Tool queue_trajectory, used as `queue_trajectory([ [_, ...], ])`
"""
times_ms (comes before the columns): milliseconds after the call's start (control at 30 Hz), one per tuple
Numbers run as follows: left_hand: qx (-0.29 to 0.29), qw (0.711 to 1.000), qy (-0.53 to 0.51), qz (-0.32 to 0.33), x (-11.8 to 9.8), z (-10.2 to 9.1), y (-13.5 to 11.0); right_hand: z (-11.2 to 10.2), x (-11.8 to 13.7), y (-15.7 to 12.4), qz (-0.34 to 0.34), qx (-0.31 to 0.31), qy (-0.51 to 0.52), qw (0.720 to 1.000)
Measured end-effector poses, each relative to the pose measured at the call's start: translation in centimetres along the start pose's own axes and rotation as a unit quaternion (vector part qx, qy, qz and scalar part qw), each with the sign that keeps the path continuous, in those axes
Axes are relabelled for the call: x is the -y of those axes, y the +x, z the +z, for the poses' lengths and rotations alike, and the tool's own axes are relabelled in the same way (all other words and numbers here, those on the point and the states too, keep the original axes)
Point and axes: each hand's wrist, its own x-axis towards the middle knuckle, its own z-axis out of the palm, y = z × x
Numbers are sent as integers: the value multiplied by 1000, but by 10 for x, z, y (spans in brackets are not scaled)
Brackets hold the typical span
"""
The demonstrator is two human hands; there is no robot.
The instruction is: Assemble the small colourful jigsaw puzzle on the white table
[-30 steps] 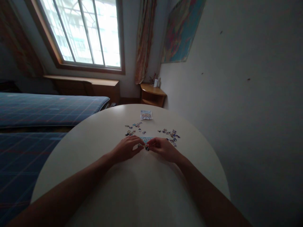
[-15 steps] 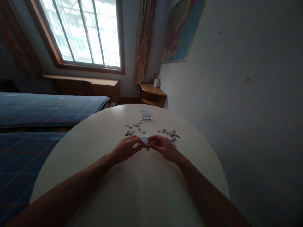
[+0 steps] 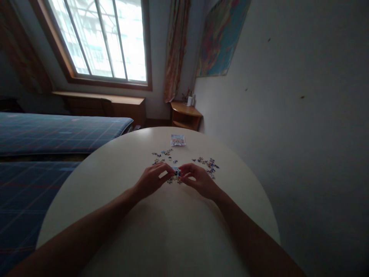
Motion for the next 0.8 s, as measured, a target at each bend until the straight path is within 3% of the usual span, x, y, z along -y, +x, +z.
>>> queue_trajectory([
  [500, 4, 1000, -22, 21, -4, -1, 1, 2, 12, -1, -1, -8, -34, 999],
  [800, 34, 998, -22, 40, -5, 1, -1, 4, 6, -1, -11, -14, -15, 1000],
])
